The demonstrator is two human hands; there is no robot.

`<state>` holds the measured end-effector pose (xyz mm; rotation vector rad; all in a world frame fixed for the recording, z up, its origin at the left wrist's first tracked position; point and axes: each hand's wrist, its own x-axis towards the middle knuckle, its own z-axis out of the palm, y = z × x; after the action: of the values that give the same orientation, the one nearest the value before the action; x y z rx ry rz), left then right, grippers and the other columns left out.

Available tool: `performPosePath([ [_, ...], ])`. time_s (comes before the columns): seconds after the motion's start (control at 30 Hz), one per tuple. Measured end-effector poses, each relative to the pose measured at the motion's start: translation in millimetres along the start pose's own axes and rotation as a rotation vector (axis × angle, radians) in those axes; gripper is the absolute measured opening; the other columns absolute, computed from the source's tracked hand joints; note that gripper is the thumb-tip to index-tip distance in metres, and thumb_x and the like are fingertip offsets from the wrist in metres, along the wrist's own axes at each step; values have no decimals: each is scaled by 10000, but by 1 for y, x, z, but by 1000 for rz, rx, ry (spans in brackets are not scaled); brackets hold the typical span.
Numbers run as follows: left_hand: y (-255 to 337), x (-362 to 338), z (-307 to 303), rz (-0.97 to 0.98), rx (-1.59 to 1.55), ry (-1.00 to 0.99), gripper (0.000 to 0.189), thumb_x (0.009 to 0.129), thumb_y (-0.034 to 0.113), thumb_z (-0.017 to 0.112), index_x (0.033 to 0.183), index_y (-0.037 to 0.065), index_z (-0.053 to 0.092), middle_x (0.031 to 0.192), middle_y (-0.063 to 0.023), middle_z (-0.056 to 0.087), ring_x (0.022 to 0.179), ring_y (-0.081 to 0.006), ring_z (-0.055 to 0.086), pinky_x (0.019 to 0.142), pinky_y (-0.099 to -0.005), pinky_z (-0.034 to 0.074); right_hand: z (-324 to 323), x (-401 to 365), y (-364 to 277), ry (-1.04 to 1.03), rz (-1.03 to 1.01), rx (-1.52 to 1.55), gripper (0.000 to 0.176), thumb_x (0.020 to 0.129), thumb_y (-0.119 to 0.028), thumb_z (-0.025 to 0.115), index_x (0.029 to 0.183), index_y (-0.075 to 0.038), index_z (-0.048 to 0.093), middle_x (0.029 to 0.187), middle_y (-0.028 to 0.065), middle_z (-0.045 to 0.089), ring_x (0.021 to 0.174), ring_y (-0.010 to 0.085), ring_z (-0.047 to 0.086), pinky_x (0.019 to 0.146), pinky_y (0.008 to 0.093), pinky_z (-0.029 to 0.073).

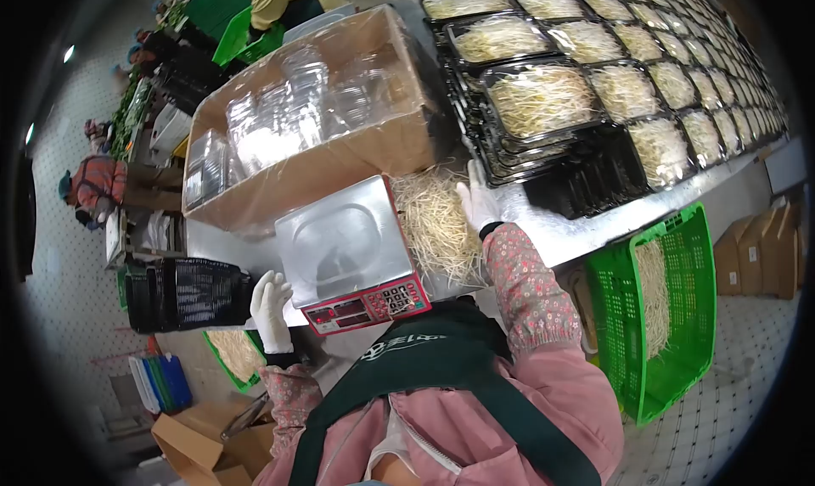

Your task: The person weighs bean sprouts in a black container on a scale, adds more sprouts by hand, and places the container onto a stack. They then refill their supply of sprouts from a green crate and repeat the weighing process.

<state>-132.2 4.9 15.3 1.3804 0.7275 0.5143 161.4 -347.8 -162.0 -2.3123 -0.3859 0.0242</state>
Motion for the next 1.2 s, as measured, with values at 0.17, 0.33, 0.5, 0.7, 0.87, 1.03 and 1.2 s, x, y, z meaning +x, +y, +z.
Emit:
performPosePath([
  [0.17, -9, 0, -31, 135, 253, 204, 360, 965, 102, 583, 1301, -20, 545, 1248, -132, 613, 1102, -203, 611, 935, -312, 498, 30, 30, -7, -213, -50, 138, 565, 1013, -440, 432, 1399, -32, 490, 1329, 251, 556, 1276, 385, 480, 1086, 450, 343],
  [0.33, -76, 3, -91, 171, 555, 322, 515, 923, 137, 654, 1383, -8, 475, 1347, -183, 555, 1252, -277, 527, 1061, -368, 408, 7, 2, -78, 97, -286, 93, 488, 1003, -250, 497, 1405, 23, 459, 1437, 254, 462, 1364, 373, 407, 1162, 420, 274],
  [0.5, -117, 25, -51, -97, 437, 120, 703, 894, 274, 695, 1467, 10, 384, 1410, -225, 511, 1345, -305, 461, 1100, -375, 364, 59, -44, -140, -338, 19, 746, 691, 1030, -269, 480, 1547, 21, 124, 1609, 174, 196, 1478, 263, 204, 1200, 354, 156],
  [0.7, -102, 33, -47, -51, 545, 65, 666, 904, 317, 670, 1423, -28, 436, 1368, -257, 542, 1304, -337, 502, 1097, -379, 376, 70, -52, -156, -355, 102, 767, 762, 1029, -348, 472, 1551, 25, 60, 1623, 187, 120, 1499, 260, 123, 1209, 336, 98],
  [0.87, -111, 66, -87, -26, 556, 147, 615, 905, 249, 665, 1405, -43, 456, 1342, -245, 566, 1279, -301, 518, 1086, -364, 378, 104, -55, -187, -361, 53, 691, 824, 997, -373, 512, 1535, 64, 67, 1624, 221, 70, 1514, 280, 45, 1210, 340, 41],
  [1.03, -106, 81, -103, 54, 452, 53, 566, 911, 141, 648, 1395, -75, 447, 1317, -161, 582, 1192, -217, 549, 992, -302, 441, 73, -65, -192, -414, 15, 683, 862, 957, -388, 588, 1547, 17, 108, 1605, 264, 119, 1501, 340, 114, 1205, 373, 128],
  [1.2, -79, 66, -110, 230, 401, 250, 518, 947, 100, 622, 1413, -35, 442, 1382, -154, 529, 1226, -224, 520, 1046, -334, 403, 1, -108, -110, -13, -352, -74, 1058, 745, -484, 775, 1531, -30, 230, 1572, 257, 218, 1472, 409, 182, 1184, 536, 140],
])
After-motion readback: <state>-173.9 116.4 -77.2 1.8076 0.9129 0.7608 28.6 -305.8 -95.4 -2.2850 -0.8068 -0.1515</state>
